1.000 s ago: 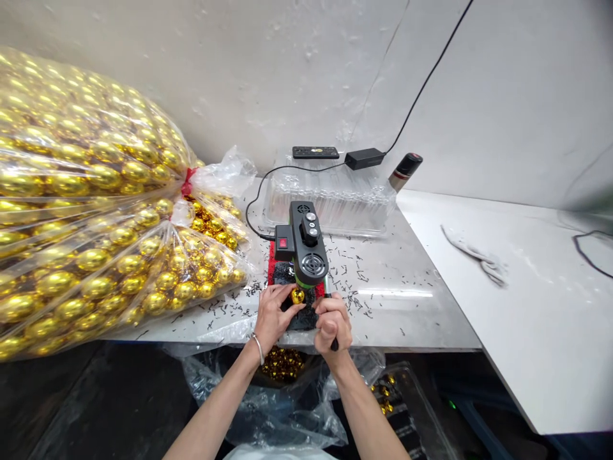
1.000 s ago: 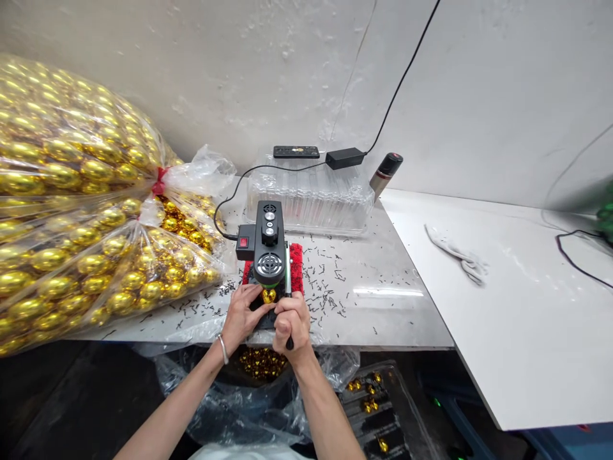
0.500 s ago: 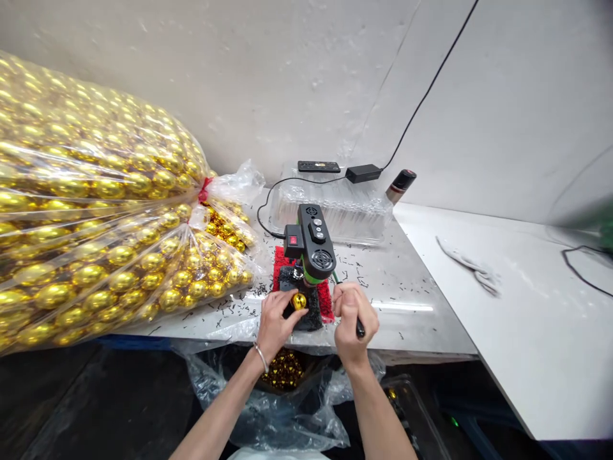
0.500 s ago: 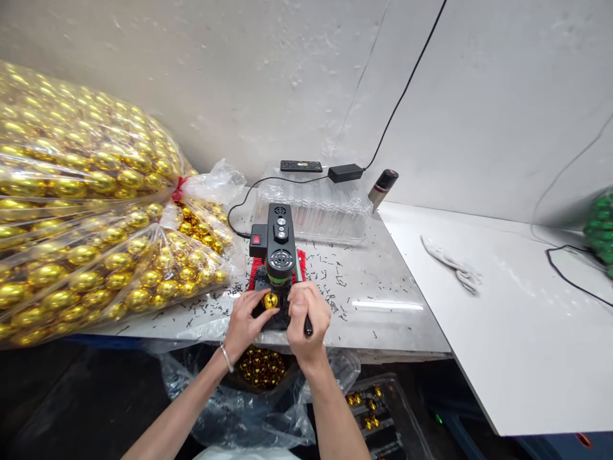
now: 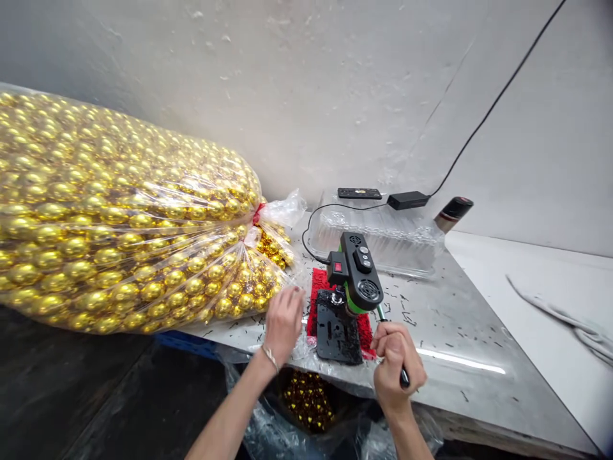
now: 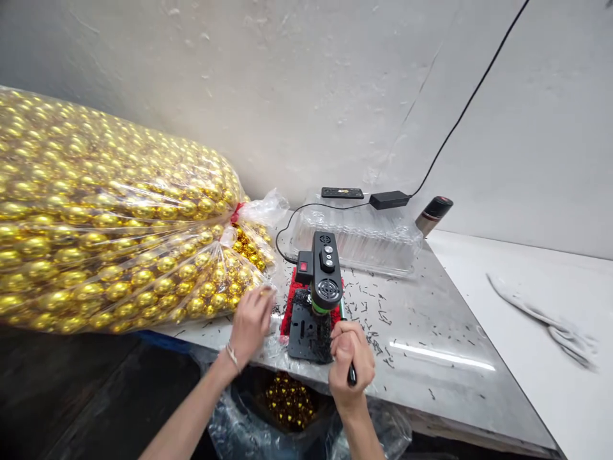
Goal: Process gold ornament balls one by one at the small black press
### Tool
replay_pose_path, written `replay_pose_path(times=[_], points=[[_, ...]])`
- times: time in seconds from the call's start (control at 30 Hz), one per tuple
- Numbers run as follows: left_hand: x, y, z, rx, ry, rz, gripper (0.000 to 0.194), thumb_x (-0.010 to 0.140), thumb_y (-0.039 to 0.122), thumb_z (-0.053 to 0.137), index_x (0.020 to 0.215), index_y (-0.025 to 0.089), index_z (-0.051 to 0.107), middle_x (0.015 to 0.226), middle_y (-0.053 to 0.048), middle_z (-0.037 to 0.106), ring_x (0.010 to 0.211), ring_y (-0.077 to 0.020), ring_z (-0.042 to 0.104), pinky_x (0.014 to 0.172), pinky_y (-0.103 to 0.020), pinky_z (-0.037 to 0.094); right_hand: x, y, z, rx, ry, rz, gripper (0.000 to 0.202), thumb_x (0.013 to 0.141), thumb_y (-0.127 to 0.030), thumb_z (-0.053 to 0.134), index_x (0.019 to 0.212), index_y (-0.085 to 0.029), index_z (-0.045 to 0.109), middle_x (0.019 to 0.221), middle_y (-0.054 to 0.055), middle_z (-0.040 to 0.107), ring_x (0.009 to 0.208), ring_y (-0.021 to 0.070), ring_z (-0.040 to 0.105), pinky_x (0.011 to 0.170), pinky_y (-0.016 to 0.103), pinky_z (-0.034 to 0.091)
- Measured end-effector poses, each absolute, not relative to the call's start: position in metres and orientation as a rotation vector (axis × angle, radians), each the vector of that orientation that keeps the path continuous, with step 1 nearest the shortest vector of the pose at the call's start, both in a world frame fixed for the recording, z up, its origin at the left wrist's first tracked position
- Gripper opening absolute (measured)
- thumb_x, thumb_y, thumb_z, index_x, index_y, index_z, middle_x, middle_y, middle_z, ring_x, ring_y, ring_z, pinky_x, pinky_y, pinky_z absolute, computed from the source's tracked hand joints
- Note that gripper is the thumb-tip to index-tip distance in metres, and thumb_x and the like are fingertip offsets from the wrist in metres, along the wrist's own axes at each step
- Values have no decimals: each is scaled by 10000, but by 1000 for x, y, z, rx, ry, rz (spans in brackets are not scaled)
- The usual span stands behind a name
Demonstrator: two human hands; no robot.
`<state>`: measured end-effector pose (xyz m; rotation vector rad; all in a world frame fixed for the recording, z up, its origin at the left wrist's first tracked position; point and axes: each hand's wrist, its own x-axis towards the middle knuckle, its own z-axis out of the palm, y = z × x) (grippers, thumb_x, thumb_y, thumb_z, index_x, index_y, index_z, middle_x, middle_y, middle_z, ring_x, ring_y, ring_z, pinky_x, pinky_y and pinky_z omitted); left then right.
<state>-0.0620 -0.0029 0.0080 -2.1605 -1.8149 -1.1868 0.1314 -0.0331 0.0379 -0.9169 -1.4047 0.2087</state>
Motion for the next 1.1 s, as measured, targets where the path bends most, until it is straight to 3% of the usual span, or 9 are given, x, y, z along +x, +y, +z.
replay_pose_path(times=[0.13,0.2,0.37,0.53,0.67,0.73,0.83,0.93,1.1], points=[[-97,74,44,-2102,-2229,-509,273,882,100,434,1031,111,662,1100,-198,612,1085,-308,551,919,-453,432,132,-32,33,-900,-1411,226,307,898,-138,401,599,-199,428,630,10,501,615,141,517,529,277,386],[-104,97,50,-2126,-2324,-333,244,845,84,481,999,74,669,1069,-231,614,1045,-330,579,890,-458,434,133,-32,32,-902,-1419,222,300,900,-135,397,610,-200,431,641,12,505,615,141,519,529,280,386],[-101,125,47,-2254,-2407,-187,181,770,98,585,910,92,700,1041,-242,658,1028,-344,606,851,-442,456,133,-31,32,-883,-1434,186,306,900,-122,393,608,-201,434,615,3,486,638,145,520,551,282,387],[-93,137,45,-2412,-2468,-144,212,574,132,769,781,114,723,890,-206,713,966,-361,644,840,-421,482,133,-31,32,-877,-1462,170,311,898,-125,384,602,-203,441,587,-5,468,663,157,528,572,287,387],[-99,129,52,-2540,-2421,-333,224,703,261,685,892,150,730,946,-143,720,967,-294,648,852,-354,487,133,-32,33,-873,-1501,145,316,896,-116,379,598,-203,440,585,-9,460,653,150,520,576,284,389],[-106,117,56,-2636,-2415,-562,338,788,325,602,1065,154,693,969,-103,713,899,-235,660,803,-305,503,133,-32,34,-866,-1511,141,319,898,-111,373,599,-202,437,591,-8,462,650,146,514,573,281,390],[-115,90,60,-2696,-2535,-1488,522,802,371,589,1280,161,568,979,-67,689,759,-165,651,671,-263,514,133,-32,34,-852,-1504,139,317,899,-101,372,605,-202,435,592,-7,464,658,145,516,572,279,396],[-116,53,55,-2359,-2634,-2518,518,755,331,644,1246,173,599,965,-70,676,721,-138,635,606,-235,501,132,-32,33,-845,-1487,140,314,898,-106,379,606,-204,441,571,-12,453,652,149,521,563,280,399],[-100,3,35,-1925,-2772,-3128,436,785,327,618,1202,199,636,1007,-90,694,805,-155,663,589,-220,511,132,-33,33,-880,-1477,141,321,906,-135,381,600,-205,448,581,-8,468,640,150,527,556,286,394]])
